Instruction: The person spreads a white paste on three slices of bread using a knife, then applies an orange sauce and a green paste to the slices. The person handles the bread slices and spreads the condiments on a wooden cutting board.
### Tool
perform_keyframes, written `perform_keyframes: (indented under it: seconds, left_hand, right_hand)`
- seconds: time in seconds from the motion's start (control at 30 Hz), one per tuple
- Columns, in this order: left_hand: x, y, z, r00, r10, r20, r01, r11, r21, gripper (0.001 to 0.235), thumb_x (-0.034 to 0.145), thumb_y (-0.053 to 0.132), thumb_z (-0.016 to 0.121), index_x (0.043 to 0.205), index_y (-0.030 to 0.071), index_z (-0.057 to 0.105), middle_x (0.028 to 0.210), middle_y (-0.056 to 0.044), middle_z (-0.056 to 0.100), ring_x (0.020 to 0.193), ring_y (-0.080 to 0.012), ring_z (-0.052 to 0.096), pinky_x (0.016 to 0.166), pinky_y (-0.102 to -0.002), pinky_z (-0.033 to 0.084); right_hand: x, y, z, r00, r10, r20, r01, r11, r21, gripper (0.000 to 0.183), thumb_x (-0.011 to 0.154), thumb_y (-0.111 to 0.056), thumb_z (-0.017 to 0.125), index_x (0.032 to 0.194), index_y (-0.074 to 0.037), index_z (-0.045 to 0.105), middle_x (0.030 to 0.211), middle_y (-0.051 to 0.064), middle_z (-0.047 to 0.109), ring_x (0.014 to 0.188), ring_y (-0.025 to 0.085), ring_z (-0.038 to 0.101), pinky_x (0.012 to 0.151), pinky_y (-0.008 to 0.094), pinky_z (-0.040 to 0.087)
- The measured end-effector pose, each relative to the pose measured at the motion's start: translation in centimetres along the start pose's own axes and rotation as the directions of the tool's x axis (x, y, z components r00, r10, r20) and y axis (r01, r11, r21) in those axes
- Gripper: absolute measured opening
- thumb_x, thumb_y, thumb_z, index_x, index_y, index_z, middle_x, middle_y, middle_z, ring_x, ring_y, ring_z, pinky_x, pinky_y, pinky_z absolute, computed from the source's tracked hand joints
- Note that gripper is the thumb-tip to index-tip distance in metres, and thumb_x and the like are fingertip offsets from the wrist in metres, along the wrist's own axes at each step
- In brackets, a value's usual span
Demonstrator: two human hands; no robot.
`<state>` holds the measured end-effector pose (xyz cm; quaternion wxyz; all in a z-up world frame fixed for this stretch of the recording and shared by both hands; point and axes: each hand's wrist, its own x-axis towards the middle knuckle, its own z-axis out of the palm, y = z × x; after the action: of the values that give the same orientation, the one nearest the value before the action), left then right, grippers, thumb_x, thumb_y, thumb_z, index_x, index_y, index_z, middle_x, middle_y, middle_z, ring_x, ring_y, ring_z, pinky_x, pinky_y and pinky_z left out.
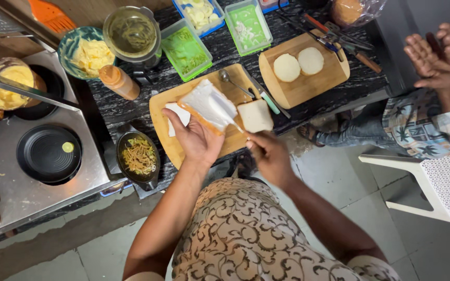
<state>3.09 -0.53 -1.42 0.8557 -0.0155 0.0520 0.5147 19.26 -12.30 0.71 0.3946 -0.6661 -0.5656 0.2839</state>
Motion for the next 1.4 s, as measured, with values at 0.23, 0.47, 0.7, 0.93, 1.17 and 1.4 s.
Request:
perform_keyframes:
  seconds: [0.23, 0.47, 0.7, 0.93, 1.17, 1.4]
  left_hand:
    - [1.0, -1.5, -2.4, 0.983, 0.123, -0.133, -0.079, 0.952, 0.296, 0.077, 0.101, 0.072, 0.039, 0.15, 0.013, 0.05, 0.143, 0.0, 0.059, 0.132, -0.021, 0.053, 0.117, -0.04, 0.037]
    - [0.4, -1.8, -1.1, 0.998, 0.065, -0.021, -0.062, 0.994, 0.095, 0.069, 0.105, 0.061, 0.035, 0.155, 0.014, 0.043, 0.155, -0.003, 0.052, 0.144, -0.0229, 0.048, 0.124, -0.045, 0.033]
    - [0.5, -2.9, -2.2, 0.999, 0.038, -0.015, -0.033, 0.967, 0.254, 0.062, 0.11, 0.052, 0.035, 0.159, 0.014, 0.037, 0.155, -0.005, 0.05, 0.141, -0.0248, 0.048, 0.122, -0.046, 0.034]
    - [0.6, -2.0, -1.7, 0.997, -0.014, 0.077, 0.012, 1.0, 0.016, 0.062, 0.111, 0.055, 0.035, 0.153, 0.01, 0.045, 0.152, -0.008, 0.055, 0.142, -0.027, 0.05, 0.124, -0.046, 0.033]
    - [0.6, -2.0, -1.5, 0.999, -0.029, 0.046, 0.027, 0.999, 0.041, 0.057, 0.111, 0.05, 0.037, 0.153, 0.014, 0.047, 0.153, -0.003, 0.055, 0.144, -0.0243, 0.049, 0.127, -0.048, 0.031]
    - [1.1, -0.8, -2.2, 0.994, -0.078, 0.076, 0.077, 0.997, 0.023, 0.062, 0.111, 0.055, 0.037, 0.15, 0.008, 0.051, 0.151, -0.008, 0.057, 0.142, -0.0266, 0.051, 0.126, -0.048, 0.031]
  right_hand:
    - [-2.1, -2.3, 1.7, 0.957, 0.26, 0.129, -0.29, 0.841, 0.457, 0.033, 0.099, -0.009, 0.066, 0.13, -0.002, 0.069, 0.087, 0.001, 0.065, 0.067, 0.006, 0.051, 0.06, 0.023, 0.045]
    - [0.7, 0.7, 1.9, 0.949, 0.309, 0.061, -0.27, 0.699, 0.662, 0.033, 0.1, -0.008, 0.066, 0.132, 0.003, 0.067, 0.081, -0.001, 0.06, 0.064, 0.006, 0.047, 0.057, 0.022, 0.04]
    - [0.3, -3.2, 3.1, 0.991, -0.054, -0.125, 0.069, 0.99, 0.121, 0.032, 0.1, -0.009, 0.064, 0.131, -0.006, 0.07, 0.096, 0.0, 0.067, 0.069, 0.004, 0.053, 0.058, 0.021, 0.043]
    - [0.6, -2.3, 1.9, 0.965, 0.257, 0.047, -0.25, 0.858, 0.449, 0.031, 0.101, -0.012, 0.064, 0.131, -0.007, 0.071, 0.087, 0.004, 0.067, 0.062, 0.008, 0.047, 0.053, 0.025, 0.039]
    - [1.1, 0.0, 0.9, 0.992, 0.068, -0.11, -0.056, 0.992, 0.11, 0.028, 0.1, -0.01, 0.065, 0.127, -0.005, 0.071, 0.094, 0.001, 0.067, 0.069, 0.006, 0.055, 0.062, 0.024, 0.046]
    - [-1.1, -0.5, 1.7, 0.987, 0.127, 0.094, -0.155, 0.894, 0.419, 0.028, 0.102, -0.011, 0.066, 0.129, -0.005, 0.071, 0.091, 0.001, 0.063, 0.074, 0.006, 0.054, 0.065, 0.023, 0.046]
